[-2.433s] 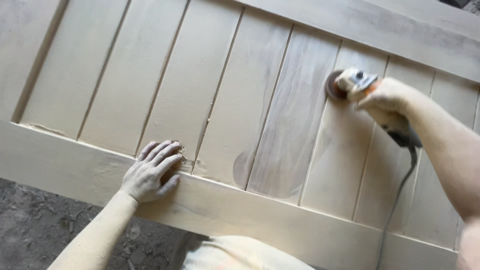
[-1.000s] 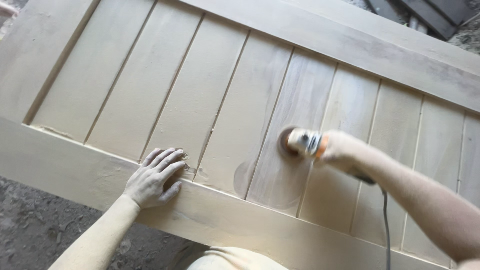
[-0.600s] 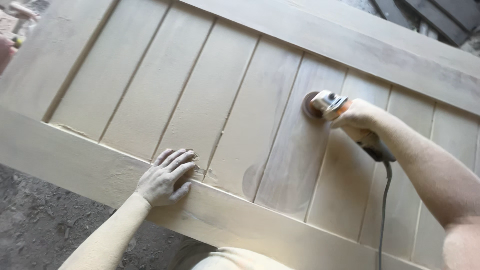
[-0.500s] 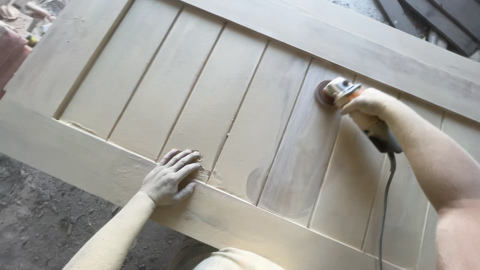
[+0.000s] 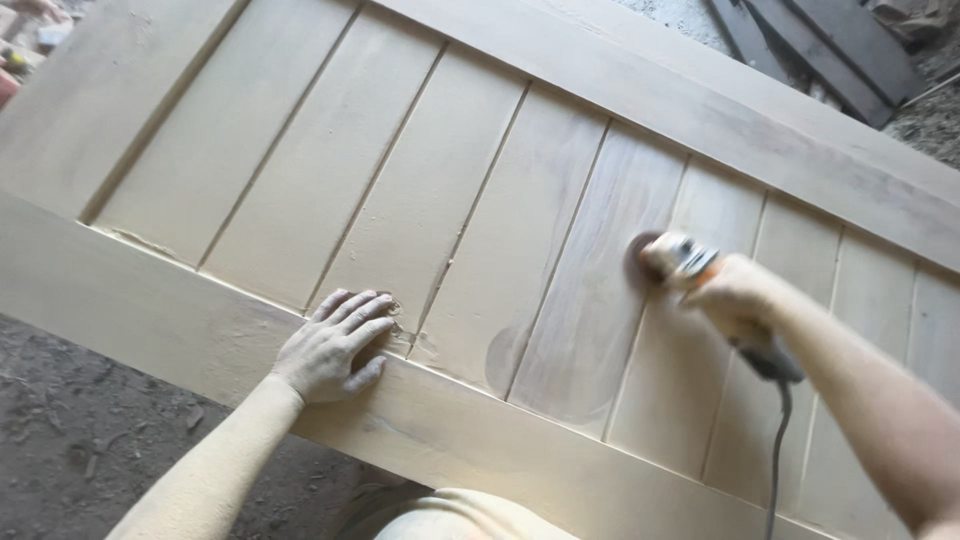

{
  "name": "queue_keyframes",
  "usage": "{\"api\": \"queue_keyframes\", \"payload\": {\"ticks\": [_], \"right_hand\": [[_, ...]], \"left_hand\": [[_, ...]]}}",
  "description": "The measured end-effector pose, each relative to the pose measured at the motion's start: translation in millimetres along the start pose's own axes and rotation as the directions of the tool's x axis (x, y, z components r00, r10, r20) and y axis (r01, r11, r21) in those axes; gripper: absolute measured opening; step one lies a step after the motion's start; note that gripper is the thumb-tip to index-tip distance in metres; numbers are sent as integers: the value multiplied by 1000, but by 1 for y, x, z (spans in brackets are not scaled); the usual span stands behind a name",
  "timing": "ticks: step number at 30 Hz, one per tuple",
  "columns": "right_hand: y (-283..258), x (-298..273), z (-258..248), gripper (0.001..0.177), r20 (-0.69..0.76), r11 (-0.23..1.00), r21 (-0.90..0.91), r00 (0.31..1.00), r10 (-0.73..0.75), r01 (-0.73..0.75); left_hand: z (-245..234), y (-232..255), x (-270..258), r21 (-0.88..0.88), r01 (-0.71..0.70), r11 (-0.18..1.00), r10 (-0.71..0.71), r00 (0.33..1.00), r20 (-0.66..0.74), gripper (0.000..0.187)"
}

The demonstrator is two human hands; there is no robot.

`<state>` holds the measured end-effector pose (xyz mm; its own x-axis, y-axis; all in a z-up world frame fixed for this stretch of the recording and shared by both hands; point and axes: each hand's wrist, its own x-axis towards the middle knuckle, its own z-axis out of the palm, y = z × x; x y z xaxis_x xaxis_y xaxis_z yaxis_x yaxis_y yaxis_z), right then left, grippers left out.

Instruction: The person uses an orbital sander to smooth the surface of a large wooden door panel. The left hand stabilizes the panel while the right hand moves the sander across the vertical planks and frame.

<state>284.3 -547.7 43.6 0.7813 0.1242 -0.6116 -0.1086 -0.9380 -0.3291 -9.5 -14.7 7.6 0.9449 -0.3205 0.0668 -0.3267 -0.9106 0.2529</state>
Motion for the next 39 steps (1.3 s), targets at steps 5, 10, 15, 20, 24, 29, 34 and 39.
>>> {"api": "queue_keyframes", "payload": {"ticks": [5,10,15,20,24,29,34,39], "right_hand": [[-53,-74,69,49,188,979,-125,973,-137,162],[-84,-33,50,36,212,999,-33,976,49,-43],[-97,55,-21,46,21,989,-133,998,-55,58],[-101,86,-54,66,-107,972,209,985,134,-110],[-83,90,-59,67,-96,942,308,980,173,-136],[-34,41,-14,58,-94,997,41,994,-60,64],[-24,-77,77,49,-33,995,85,998,46,-43],[-71,-152,136,49,19,994,99,999,-51,49]], "left_hand": [[-4,1,1,22,-6,1000,6,1000,-8,60],[-5,3,3,15,39,999,-39,999,31,58],[5,-7,-3,27,-10,1000,9,999,38,57],[2,-5,-1,10,-21,1000,21,1000,-22,59],[1,-6,0,21,-6,1000,6,1000,-18,58],[3,-3,-3,16,9,1000,-9,1000,-9,55],[4,-6,-2,-5,-3,1000,3,999,-43,54],[7,-6,-5,8,9,1000,-9,997,-79,51]]}}
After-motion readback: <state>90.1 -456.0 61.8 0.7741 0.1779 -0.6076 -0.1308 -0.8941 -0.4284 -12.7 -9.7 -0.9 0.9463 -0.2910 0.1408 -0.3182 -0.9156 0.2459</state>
